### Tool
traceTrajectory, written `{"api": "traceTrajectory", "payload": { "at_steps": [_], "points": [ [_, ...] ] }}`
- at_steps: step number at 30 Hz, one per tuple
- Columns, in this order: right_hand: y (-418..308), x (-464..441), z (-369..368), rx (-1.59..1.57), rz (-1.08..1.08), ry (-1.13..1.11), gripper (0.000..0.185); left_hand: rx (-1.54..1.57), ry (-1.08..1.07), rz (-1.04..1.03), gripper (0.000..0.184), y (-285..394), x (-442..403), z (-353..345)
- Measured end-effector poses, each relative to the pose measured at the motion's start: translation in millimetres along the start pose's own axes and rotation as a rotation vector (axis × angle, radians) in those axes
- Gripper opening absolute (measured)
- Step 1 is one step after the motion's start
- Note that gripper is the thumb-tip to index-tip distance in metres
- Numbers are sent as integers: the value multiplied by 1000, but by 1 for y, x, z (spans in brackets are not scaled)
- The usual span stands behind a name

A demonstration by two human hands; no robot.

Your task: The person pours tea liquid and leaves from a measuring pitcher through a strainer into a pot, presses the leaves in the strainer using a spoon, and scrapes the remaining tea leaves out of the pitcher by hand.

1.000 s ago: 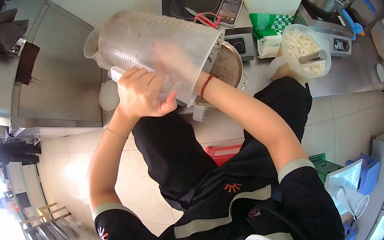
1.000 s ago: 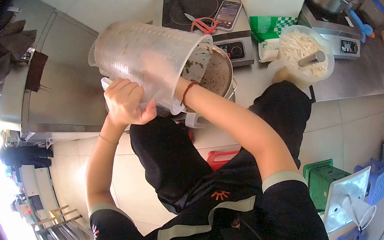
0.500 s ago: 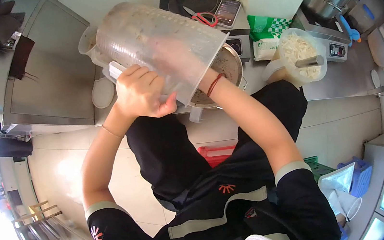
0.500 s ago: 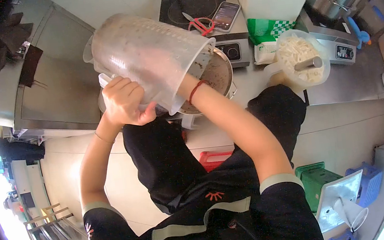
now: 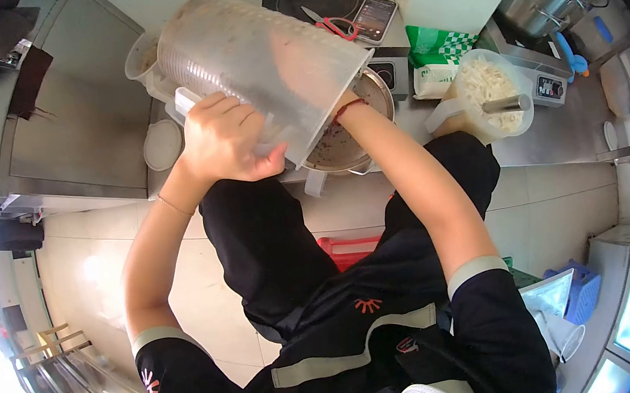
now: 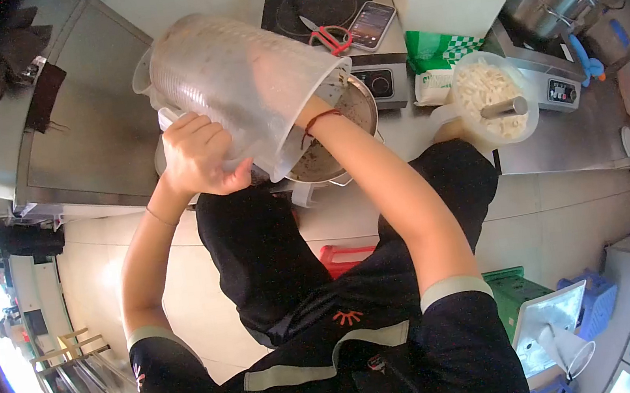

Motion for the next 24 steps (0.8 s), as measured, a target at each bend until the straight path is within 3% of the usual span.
{"api": "traceTrajectory", "payload": {
  "at_steps": [2, 6, 8, 10, 14, 19, 24],
  "points": [
    [-19, 10, -2, 53, 184, -312, 20, 1, 2, 2, 36, -2, 1, 1],
    [-6, 25, -17, -21, 180, -304, 19, 3, -14, 10, 36, 1, 1, 0],
    [0, 36, 5, 144, 421, -127, 20, 9, -18, 18, 36, 3, 0, 3],
    [10, 53, 30, 143, 312, -202, 21, -34, -167, 156, 36, 4, 1, 5],
    [7, 82, 72, 251, 48, -458, 27, 9, -248, 265, 37, 21, -1, 15],
    [9, 113, 96, 296, 10, -471, 34, -179, -373, 485, 35, 30, 5, 13],
    [15, 140, 107, 291, 13, -402, 39, -78, -379, 589, 34, 30, 6, 8]
  ]
}}
Point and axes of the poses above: each hand's wrist, its own x-axis away from the middle knuckle, its own z-axis out of the back of the hand, y = z × x, the point moved 4 cm from there along -x, towards the middle knuckle, and after that the axes turned 5 degrees about z, right-handed, at the moved point
